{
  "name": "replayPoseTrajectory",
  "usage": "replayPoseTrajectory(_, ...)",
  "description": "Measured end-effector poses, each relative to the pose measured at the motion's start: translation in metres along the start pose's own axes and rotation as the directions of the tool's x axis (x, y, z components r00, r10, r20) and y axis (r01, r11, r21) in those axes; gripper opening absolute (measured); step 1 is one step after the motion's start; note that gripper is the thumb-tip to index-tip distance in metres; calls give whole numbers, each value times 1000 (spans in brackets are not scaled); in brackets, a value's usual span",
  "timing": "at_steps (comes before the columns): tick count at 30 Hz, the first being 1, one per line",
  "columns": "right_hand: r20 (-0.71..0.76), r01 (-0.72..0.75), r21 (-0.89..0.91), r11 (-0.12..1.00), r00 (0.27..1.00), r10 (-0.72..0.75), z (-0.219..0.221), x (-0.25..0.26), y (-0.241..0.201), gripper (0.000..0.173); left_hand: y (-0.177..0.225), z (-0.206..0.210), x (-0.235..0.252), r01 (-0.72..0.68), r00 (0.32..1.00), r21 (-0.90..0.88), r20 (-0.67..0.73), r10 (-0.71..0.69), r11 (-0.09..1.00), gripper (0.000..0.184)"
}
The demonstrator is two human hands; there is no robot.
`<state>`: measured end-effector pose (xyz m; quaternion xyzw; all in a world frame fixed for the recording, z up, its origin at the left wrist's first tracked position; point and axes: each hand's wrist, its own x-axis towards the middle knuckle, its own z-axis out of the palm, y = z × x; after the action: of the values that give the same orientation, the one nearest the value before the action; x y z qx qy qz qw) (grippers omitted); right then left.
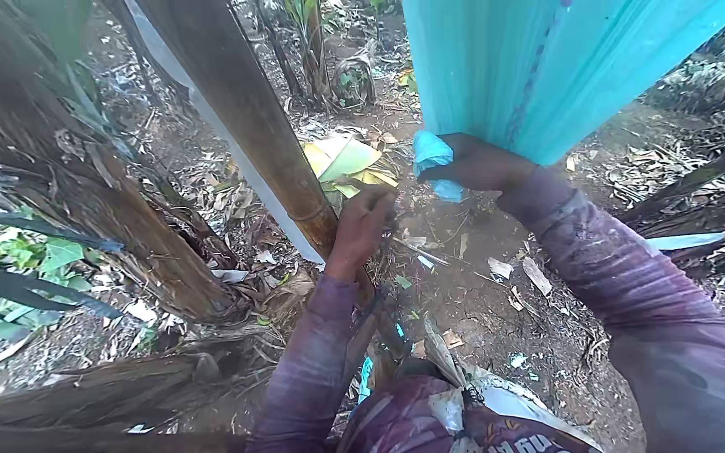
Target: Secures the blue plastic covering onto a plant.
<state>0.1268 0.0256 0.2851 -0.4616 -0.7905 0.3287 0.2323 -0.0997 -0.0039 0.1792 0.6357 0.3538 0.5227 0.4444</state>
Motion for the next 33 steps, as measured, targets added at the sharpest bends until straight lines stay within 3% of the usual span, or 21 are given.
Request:
replayPoseTrajectory(4, -23, 15, 71, 997, 1000, -14, 3, -4, -7, 24, 1, -2, 6, -30, 999, 43, 19, 29, 999, 25)
replayPoseTrajectory(7, -120, -9, 102, 995, 993, 21, 1, -6, -13, 29, 2, -9, 12, -49, 999, 150, -9, 51, 987, 26)
replayPoseTrajectory(12, -424, -152, -258, 954, 905, 30, -40, -12, 5, 40, 4, 0, 8, 7, 999, 511, 32, -27, 859, 28)
replayPoseTrajectory(15, -531, -210, -274, 938, 847, 35, -57, -18, 6, 39, 0, 1, 8, 23, 997, 515, 53, -58, 857, 27)
replayPoseTrajectory(21, -515, -192, -166, 967, 853, 81, -52, -25, 2, 30, -4, 8, 15, 89, 995, 592, -16, -99, 801, 38)
replayPoseTrajectory(26, -488, -200, -160, 967, 867, 98, -52, -26, 8, 27, -9, 11, 9, -25, 996, 638, -48, 72, 770, 23)
replayPoseTrajectory(28, -537, -209, -137, 968, 837, 105, -61, -28, 11, 30, -22, 16, 9, -31, 1000, 720, 27, 17, 694, 22)
replayPoseTrajectory(30, -629, -246, -65, 967, 762, 152, -74, -30, 13, 38, -59, 29, 4, -2, 986, 822, 95, -134, 570, 22)
replayPoseTrajectory(33, -711, -262, 26, 965, 674, 202, -87, -28, 12, 47, -134, 56, -4, 58, 855, 906, 172, -490, 418, 33)
